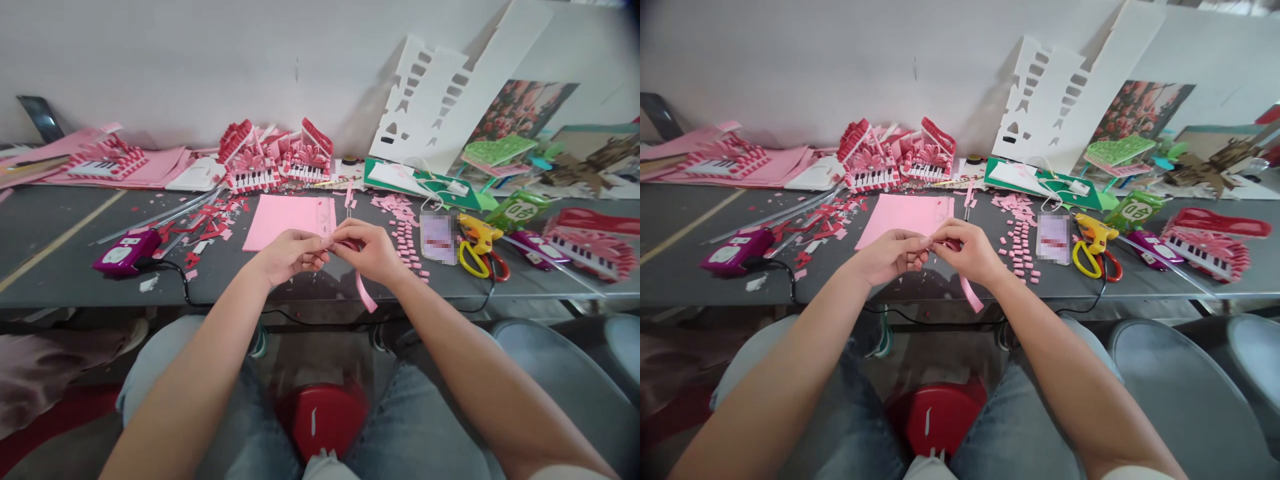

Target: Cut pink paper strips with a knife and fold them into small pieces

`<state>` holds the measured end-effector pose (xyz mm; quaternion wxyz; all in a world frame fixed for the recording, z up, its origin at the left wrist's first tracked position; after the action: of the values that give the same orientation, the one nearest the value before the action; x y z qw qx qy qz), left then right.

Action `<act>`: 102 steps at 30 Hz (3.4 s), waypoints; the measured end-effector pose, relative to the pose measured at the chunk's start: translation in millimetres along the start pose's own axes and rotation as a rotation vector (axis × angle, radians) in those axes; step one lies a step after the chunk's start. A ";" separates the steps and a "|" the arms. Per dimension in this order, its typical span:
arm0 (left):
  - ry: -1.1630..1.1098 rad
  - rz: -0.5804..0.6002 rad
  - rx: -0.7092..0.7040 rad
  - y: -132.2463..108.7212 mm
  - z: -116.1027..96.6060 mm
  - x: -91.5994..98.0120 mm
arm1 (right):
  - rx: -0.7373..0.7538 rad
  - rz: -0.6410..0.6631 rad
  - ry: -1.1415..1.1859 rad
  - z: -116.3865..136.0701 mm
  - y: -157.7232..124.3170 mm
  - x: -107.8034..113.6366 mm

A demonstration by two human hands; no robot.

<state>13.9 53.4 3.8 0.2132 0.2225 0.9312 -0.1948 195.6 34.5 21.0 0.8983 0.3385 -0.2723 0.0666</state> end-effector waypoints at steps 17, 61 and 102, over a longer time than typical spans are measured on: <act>0.106 -0.109 -0.049 -2.6 -0.7 -0.7 | -0.029 0.082 -0.010 -5.8 0.2 0.5; 0.177 -0.073 -0.186 0.3 2.8 -6.6 | -0.084 -0.060 -0.043 -9.2 3.9 -5.9; 0.229 -0.031 -0.150 -3.9 -1.9 -4.8 | -0.109 0.104 0.022 -11.4 2.3 -1.5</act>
<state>15.3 49.4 8.8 0.1184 0.2124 0.9647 -0.1011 198.7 43.8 14.4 0.9136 0.2735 -0.2830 0.1019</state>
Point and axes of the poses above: each hand's wrist, its own y-axis towards the middle knuckle, its own x-axis out of the back of the hand, z = x × y, the point moved 3 cm from there along y, towards the middle knuckle, and after that the axes turned 14 degrees about -y, right-handed, at the moved point
